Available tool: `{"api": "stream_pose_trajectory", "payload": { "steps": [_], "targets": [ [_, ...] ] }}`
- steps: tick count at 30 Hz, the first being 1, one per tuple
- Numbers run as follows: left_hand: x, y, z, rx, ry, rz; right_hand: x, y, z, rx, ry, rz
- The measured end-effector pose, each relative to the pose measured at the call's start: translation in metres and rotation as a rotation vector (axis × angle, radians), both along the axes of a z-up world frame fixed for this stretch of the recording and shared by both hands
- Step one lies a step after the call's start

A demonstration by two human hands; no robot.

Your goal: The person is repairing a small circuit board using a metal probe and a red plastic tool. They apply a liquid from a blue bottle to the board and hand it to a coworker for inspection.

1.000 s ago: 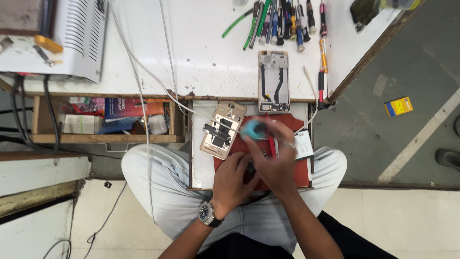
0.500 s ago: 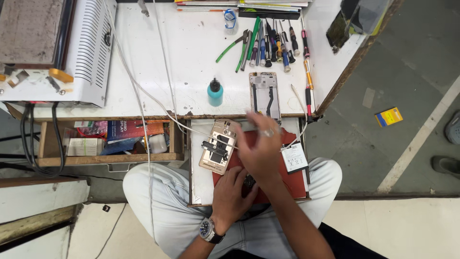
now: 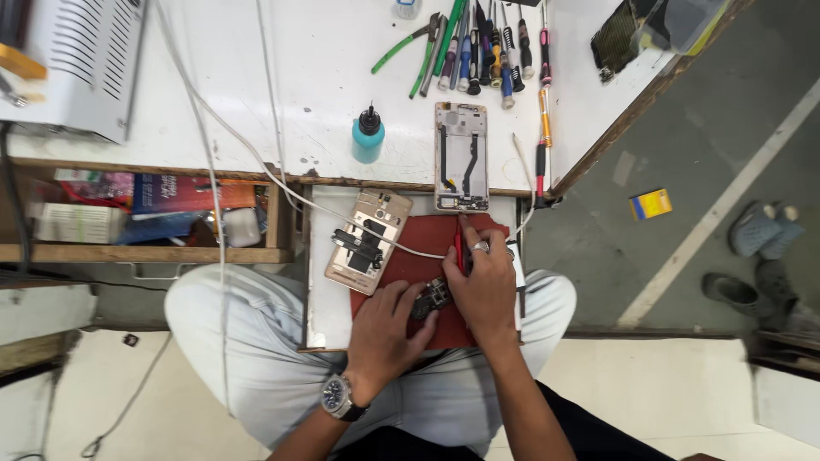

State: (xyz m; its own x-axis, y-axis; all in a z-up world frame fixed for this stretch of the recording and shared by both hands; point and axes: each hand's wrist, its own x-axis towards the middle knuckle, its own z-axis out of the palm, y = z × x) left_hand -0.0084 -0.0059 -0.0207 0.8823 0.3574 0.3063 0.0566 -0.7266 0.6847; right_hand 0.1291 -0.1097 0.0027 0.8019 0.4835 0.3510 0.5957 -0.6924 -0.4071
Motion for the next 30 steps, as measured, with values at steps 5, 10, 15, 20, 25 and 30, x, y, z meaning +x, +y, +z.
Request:
{"api": "stream_pose_trajectory", "payload": {
  "steps": [5,10,15,20,25,30],
  "targets": [
    [-0.001,0.001,-0.003,-0.015,0.008,-0.011,0.005,-0.015,0.01,0.077,0.141,-0.03],
    [0.0,0.004,-0.001,-0.055,0.036,-0.035,-0.029,-0.051,0.036,0.098,0.443,-0.106],
    [0.001,0.003,-0.005,-0.042,0.035,-0.03,-0.071,-0.075,0.026,0.156,0.51,-0.123],
    [0.001,0.004,-0.008,-0.055,0.033,-0.033,-0.1,-0.074,0.015,0.018,0.459,-0.135],
    [0.001,0.003,-0.007,-0.063,0.025,-0.025,-0.092,-0.056,0.004,-0.114,0.397,-0.101],
    [0.001,0.003,-0.005,-0.053,0.016,-0.02,-0.081,-0.049,0.009,-0.07,0.46,-0.131]
  ]
}}
